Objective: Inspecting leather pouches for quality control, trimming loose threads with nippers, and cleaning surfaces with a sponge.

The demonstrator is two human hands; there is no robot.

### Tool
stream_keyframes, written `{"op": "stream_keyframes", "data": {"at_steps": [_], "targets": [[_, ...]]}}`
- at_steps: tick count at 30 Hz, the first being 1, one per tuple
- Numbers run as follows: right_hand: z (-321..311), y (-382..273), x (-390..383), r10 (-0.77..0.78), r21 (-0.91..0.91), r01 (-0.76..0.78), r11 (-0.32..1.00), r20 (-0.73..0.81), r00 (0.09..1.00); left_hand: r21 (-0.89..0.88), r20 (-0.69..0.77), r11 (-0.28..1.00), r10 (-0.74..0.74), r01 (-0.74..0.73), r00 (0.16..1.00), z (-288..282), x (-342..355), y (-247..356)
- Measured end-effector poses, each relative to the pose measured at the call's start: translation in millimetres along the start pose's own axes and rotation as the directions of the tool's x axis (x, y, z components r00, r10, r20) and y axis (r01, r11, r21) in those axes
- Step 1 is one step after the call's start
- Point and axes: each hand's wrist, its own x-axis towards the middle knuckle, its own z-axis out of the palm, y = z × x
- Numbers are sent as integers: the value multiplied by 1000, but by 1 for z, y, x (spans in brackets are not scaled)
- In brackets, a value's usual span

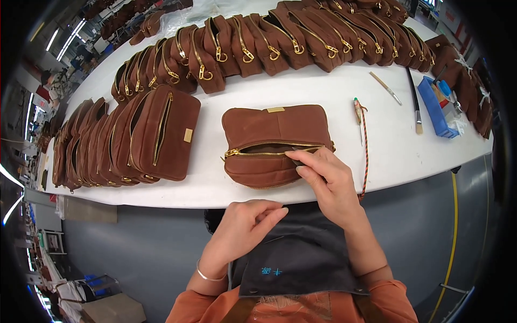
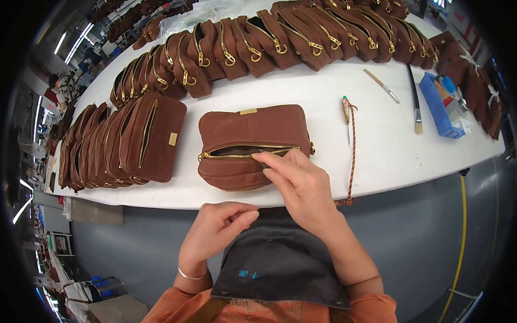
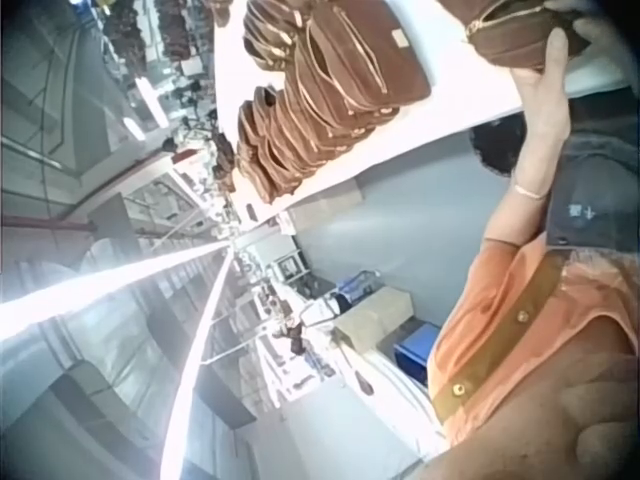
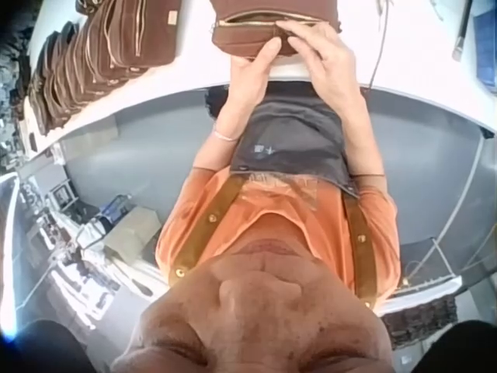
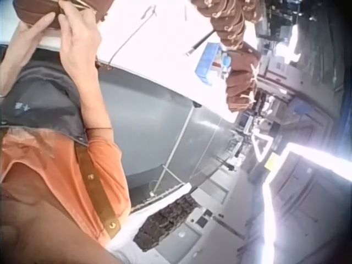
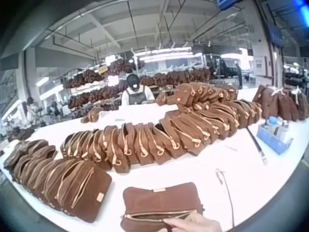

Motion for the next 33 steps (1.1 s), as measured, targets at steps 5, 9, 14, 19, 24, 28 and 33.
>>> {"op": "stream_keyframes", "data": {"at_steps": [5,9,14,19,24,28,33], "targets": [[8,0,-1,-8,25,8,1000,4,1000,190,-477,882,467,-432,744,-1,2,6],[5,1,-1,-4,47,4,999,-6,1000,471,-456,770,630,-431,629,1,38,0],[5,5,-4,18,79,-19,997,17,1000,496,-492,753,654,-433,574,6,51,-4],[5,4,-3,44,123,-49,991,37,998,461,-499,772,633,-437,592,6,55,-6],[5,3,-2,69,203,-79,976,57,996,484,-508,763,643,-428,573,6,55,-7],[4,3,-2,110,240,-122,963,65,992,490,-512,756,653,-434,559,7,55,-6],[6,5,-2,119,291,-131,948,59,991,448,-530,781,624,-435,574,7,54,-2]]}}
